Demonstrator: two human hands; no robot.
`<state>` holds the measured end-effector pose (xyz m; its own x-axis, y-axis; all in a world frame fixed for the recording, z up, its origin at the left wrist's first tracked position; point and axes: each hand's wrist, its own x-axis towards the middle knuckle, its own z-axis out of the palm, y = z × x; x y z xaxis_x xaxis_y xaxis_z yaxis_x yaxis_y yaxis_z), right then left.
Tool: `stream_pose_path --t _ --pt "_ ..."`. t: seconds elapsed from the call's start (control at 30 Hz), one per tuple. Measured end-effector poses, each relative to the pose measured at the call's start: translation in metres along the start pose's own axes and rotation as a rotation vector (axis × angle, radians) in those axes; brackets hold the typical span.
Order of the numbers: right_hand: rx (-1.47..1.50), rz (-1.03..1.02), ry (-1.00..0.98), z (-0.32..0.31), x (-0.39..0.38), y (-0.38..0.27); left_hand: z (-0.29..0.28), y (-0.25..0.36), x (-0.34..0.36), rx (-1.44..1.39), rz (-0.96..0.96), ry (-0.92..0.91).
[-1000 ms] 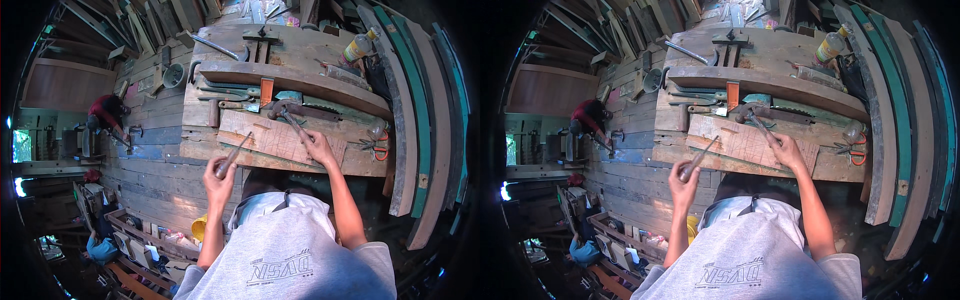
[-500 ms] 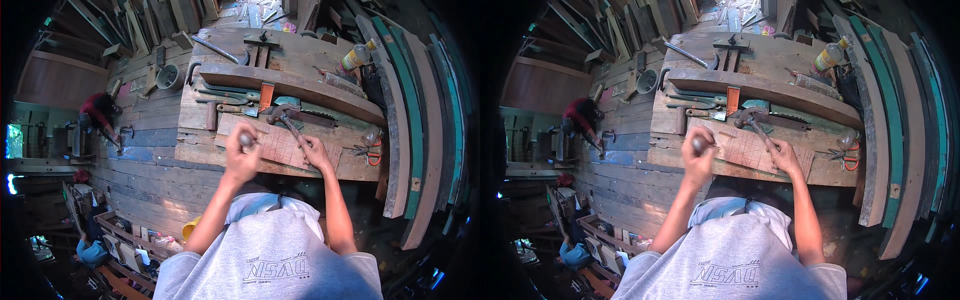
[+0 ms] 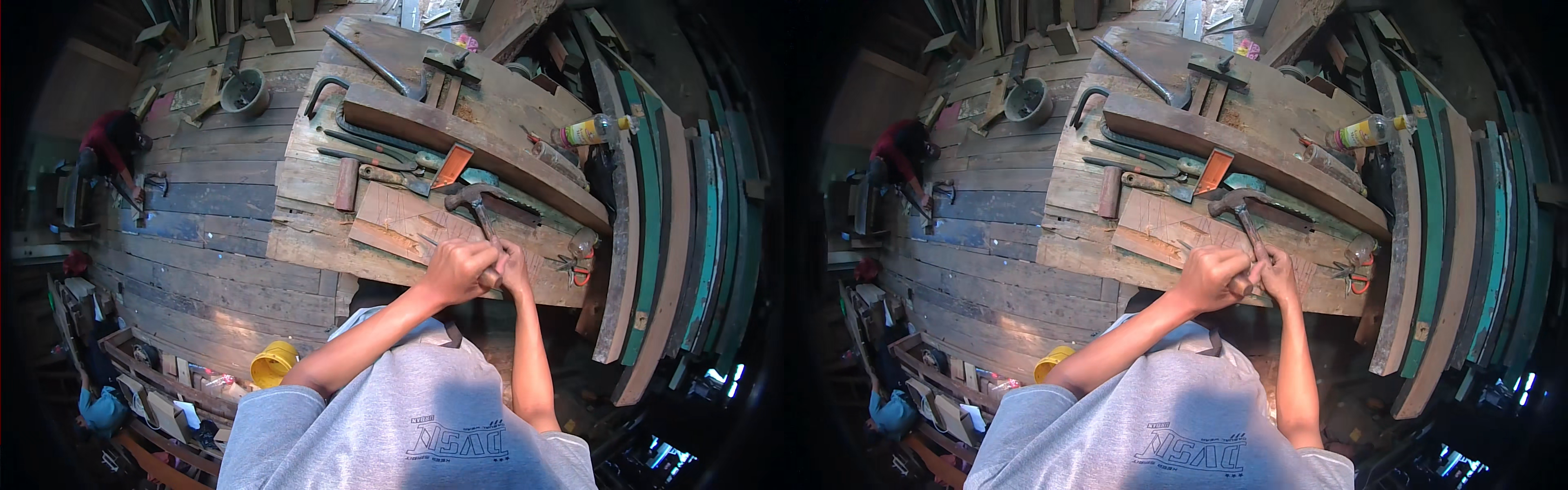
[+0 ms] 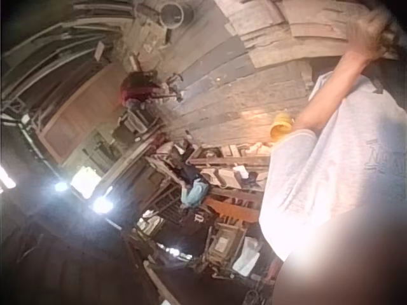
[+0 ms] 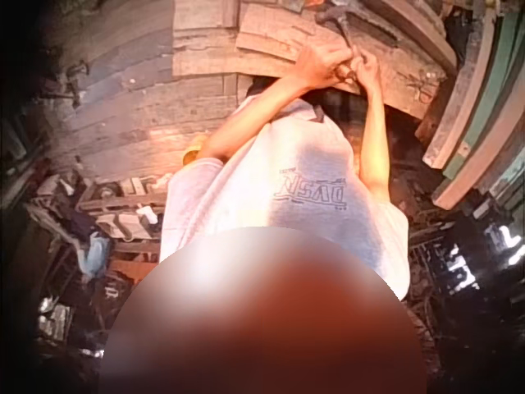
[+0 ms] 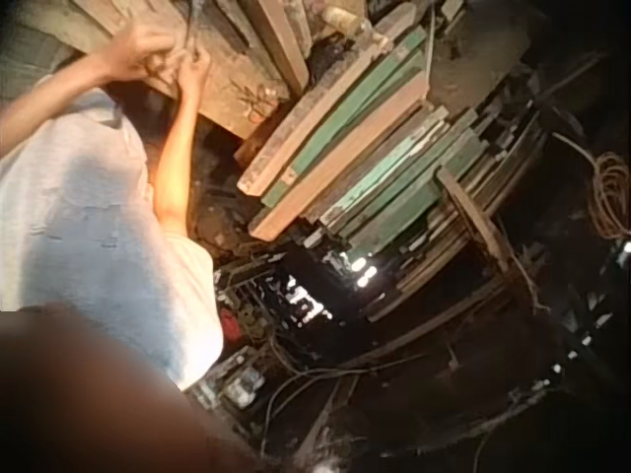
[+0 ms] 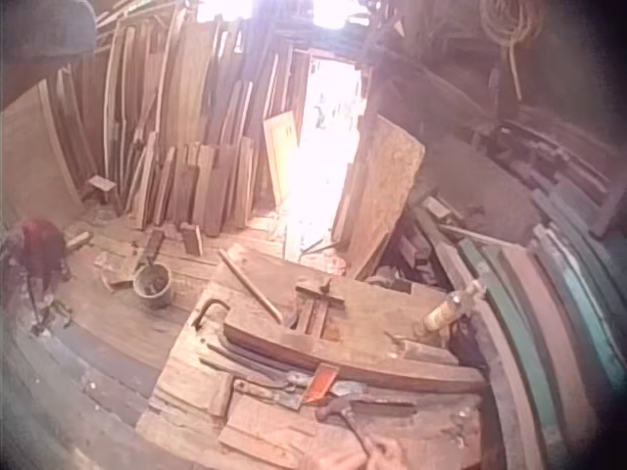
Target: Chiseling and marking a wooden board with a hammer and a sharp tool.
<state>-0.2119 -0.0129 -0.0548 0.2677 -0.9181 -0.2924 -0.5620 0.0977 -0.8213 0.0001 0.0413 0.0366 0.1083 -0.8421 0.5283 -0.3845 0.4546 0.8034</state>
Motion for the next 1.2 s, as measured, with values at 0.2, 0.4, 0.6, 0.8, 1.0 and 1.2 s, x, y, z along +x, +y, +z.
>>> stream_pose_path --t 0.2,0.4,0.6,0.8,1.0,1.2 --pt "-0.078 -0.016 0.04 0.005 -0.002 -0.01 -0.01 -0.013 0.004 -0.025 -0.086 0.005" --pt "-0.133 -0.064 0.119 0.009 -0.004 -0.008 -0.013 -0.022 0.003 -0.035 -0.115 0.019" --pt "-0.133 -0.032 0.115 0.012 -0.006 -0.006 -0.016 -0.028 0.004 -0.045 -0.152 0.011" --pt "-0.133 -0.011 0.131 0.014 -0.006 -0.015 -0.016 -0.032 0.004 -0.067 -0.188 0.009" --pt "-0.141 0.097 0.105 0.013 -0.009 -0.021 -0.014 -0.039 0.007 -0.074 -0.161 0.072" --pt "0.094 0.162 0.168 -0.007 -0.054 -0.021 -0.016 -0.038 0.002 -0.089 -0.088 0.121"
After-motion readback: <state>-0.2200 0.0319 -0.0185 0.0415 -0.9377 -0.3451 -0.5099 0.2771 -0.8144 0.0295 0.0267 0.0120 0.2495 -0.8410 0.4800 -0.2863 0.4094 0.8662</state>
